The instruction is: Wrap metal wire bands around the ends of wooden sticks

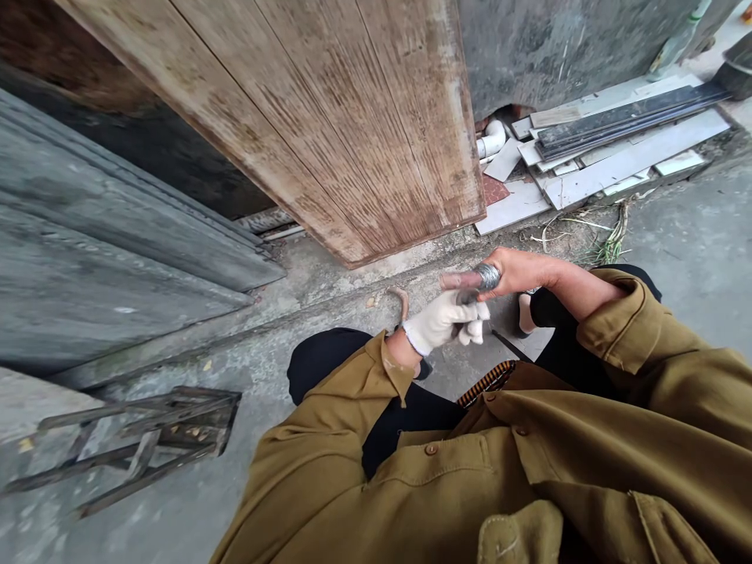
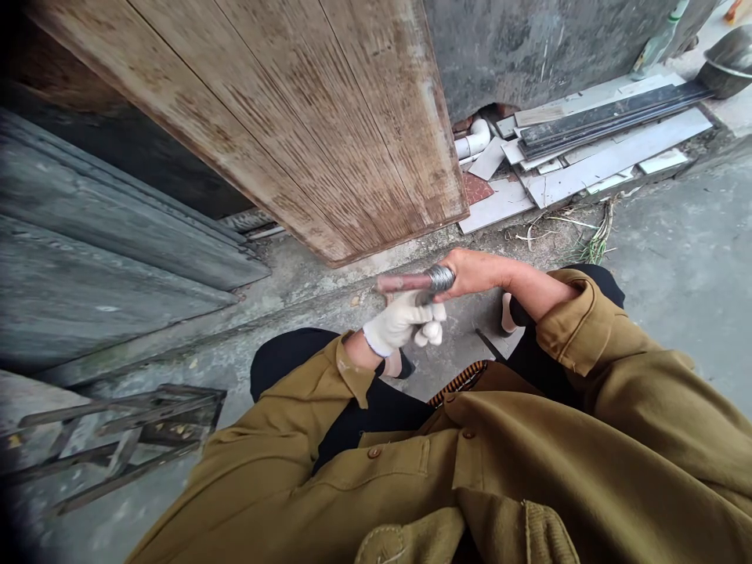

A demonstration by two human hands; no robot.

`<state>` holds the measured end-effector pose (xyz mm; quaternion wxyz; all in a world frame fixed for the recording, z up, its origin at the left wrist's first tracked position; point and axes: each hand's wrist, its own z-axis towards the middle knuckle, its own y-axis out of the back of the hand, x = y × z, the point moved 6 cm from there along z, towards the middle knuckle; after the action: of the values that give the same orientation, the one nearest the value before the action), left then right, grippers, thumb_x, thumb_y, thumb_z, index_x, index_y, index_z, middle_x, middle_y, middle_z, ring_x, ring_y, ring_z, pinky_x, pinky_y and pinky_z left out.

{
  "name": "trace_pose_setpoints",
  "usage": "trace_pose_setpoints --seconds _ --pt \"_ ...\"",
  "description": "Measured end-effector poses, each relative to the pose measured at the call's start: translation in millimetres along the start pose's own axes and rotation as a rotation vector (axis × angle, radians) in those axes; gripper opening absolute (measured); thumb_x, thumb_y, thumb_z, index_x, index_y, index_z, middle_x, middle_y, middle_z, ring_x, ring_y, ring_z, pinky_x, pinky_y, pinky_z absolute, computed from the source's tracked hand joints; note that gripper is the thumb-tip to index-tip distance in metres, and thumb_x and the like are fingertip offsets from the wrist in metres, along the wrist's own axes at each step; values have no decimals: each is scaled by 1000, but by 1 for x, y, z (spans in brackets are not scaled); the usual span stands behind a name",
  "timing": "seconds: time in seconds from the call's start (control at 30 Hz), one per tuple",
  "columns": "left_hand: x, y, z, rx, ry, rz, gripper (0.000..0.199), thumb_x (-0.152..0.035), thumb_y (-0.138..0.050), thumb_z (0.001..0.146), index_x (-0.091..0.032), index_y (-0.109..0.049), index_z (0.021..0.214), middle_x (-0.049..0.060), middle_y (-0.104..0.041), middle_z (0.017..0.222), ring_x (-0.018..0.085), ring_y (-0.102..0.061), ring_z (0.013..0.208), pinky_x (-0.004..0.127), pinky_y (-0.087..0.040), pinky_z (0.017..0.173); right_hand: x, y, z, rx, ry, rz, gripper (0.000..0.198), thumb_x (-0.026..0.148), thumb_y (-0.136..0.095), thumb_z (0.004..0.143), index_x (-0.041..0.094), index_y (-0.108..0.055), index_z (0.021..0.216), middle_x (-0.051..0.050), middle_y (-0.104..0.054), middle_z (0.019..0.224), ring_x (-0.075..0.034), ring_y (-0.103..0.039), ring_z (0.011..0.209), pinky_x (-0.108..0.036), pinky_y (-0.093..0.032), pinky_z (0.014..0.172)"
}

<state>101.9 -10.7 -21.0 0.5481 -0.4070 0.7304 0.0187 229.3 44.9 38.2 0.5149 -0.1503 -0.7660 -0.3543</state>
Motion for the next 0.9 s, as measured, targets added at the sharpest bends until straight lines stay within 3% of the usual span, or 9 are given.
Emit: trace_pose_setpoints --seconds 0.1,0.2,0.27,0.33,0.43,0.57,0.73,0.9 --pt "-27 27 -4 -371 -193 490 28 -43 -60 86 -15 -59 84 6 -67 69 14 -60 53 25 -45 52 -22 -2 6 -121 -235 191 32 31 -81 69 15 -54 61 6 -46 49 -5 -38 46 -21 -28 46" --pt "-50 40 -13 -690 -385 1215 22 -35 -53 92 -16 -63 88 10 -69 82 19 -65 74 30 -47 69 -46 -21 15 -180 -423 555 41 29 -78 74 19 -42 58 6 -42 44 -5 -34 39 -21 -29 38" --pt "-49 37 -11 -673 -429 1565 27 -33 -47 95 -15 -65 86 13 -68 80 22 -66 78 32 -45 72 -57 -35 20 -153 -502 761 42 28 -75 78 19 -39 59 8 -38 42 -4 -30 36 -19 -29 36" --pt "-43 37 -10 -652 -420 1726 30 -31 -43 98 -15 -66 88 13 -68 79 22 -65 77 32 -43 70 -60 -43 21 -102 -524 869 39 26 -73 80 19 -40 60 8 -38 41 -3 -30 35 -17 -29 34" --pt "-39 40 -14 -757 -366 1706 32 -35 -41 100 -16 -67 97 11 -70 83 21 -67 76 30 -42 69 -53 -39 17 -80 -443 878 28 24 -73 80 15 -50 65 5 -47 45 -4 -39 38 -15 -33 36" --pt "-30 34 -25 -828 -298 1598 29 -37 -43 99 -20 -67 101 7 -73 89 21 -69 83 29 -43 72 -39 -35 4 -128 -406 720 17 16 -71 78 13 -56 69 1 -55 50 -7 -47 45 -17 -37 40" --pt "-18 28 -32 -881 -197 1514 25 -33 -47 96 -20 -68 99 8 -73 89 22 -69 84 29 -44 75 -31 -34 -6 -315 -408 318 23 16 -69 77 15 -53 61 2 -52 50 -7 -45 46 -21 -37 46" --pt "-10 32 -32 -927 -132 1340 18 -28 -54 90 -18 -69 91 9 -72 85 24 -68 88 31 -46 80 -34 -33 -2 -397 -219 -92 22 24 -75 68 16 -56 62 3 -50 54 -9 -44 52 -23 -31 53"
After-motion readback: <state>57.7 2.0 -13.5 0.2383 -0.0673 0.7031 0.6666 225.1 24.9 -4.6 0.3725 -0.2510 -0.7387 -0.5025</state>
